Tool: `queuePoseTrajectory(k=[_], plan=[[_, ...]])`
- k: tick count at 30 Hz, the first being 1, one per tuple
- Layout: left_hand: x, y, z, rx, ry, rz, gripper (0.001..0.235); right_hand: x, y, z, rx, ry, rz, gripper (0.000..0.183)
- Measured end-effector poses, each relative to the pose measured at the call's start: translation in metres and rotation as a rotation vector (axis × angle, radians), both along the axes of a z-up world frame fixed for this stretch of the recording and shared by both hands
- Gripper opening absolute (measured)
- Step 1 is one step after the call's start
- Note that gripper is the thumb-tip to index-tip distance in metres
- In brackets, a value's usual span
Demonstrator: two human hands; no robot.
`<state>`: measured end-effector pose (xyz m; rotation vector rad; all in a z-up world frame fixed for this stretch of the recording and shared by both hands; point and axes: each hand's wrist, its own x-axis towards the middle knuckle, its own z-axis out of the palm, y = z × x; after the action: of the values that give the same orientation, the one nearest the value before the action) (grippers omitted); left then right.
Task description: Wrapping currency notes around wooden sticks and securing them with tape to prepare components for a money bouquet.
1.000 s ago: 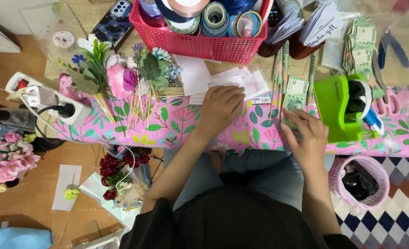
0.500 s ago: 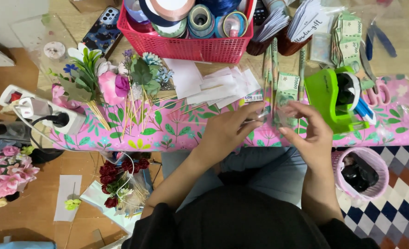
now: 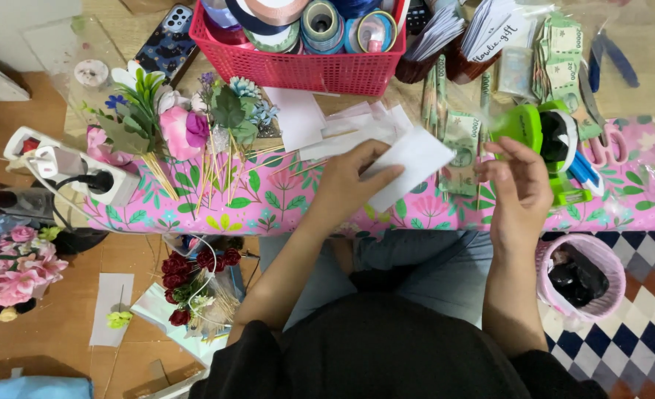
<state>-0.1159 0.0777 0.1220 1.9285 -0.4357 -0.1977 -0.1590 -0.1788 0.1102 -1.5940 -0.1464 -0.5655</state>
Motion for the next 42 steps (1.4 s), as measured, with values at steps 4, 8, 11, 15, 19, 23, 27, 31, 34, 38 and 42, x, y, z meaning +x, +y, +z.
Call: queuePoseTrajectory(k=[4, 8, 11, 15, 19, 23, 27, 31, 34, 38, 42], plan=[[0.009, -0.037, -0.041, -0.835, 0.221, 0.153, 0.024, -0.023, 0.024, -0.019, -0.128, 0.204, 0.178, 0.039], [-0.005, -0.077, -0.055, -1.108, 0.384, 0.207, 0.032, -0.048, 0.049, -0.034, -0.134, 0.376, 0.303, 0.025], [-0.016, -0.085, -0.040, -0.983, 0.353, 0.237, 0.051, -0.054, 0.033, -0.044, -0.226, 0.368, 0.163, 0.018], [-0.031, -0.090, -0.045, -1.007, 0.279, 0.073, 0.114, -0.060, 0.019, -0.037, -0.648, 0.134, -0.118, 0.018], [-0.056, -0.101, -0.066, -0.927, 0.305, 0.030, 0.096, -0.077, 0.013, -0.037, -0.685, 0.087, -0.131, 0.016], [-0.068, -0.095, -0.081, -0.938, 0.313, 0.055, 0.053, -0.096, 0.014, -0.042, -0.589, 0.113, -0.066, 0.016], [-0.089, -0.098, -0.091, -0.868, 0.274, 0.011, 0.035, -0.120, 0.018, -0.043, -0.533, 0.172, -0.017, 0.017], [-0.105, -0.095, -0.070, -0.874, 0.236, 0.047, 0.031, -0.135, 0.020, -0.034, -0.355, 0.236, 0.050, 0.022], [-0.120, -0.089, -0.057, -0.882, 0.157, 0.105, 0.033, -0.152, 0.025, -0.027, -0.371, 0.238, 0.072, 0.021], [-0.137, -0.090, -0.047, -0.777, 0.010, 0.185, 0.042, -0.167, 0.035, -0.033, -0.417, 0.155, 0.001, 0.019], [-0.146, -0.096, -0.045, -0.614, -0.114, 0.214, 0.044, -0.161, 0.031, -0.026, -0.572, 0.008, -0.181, 0.026]])
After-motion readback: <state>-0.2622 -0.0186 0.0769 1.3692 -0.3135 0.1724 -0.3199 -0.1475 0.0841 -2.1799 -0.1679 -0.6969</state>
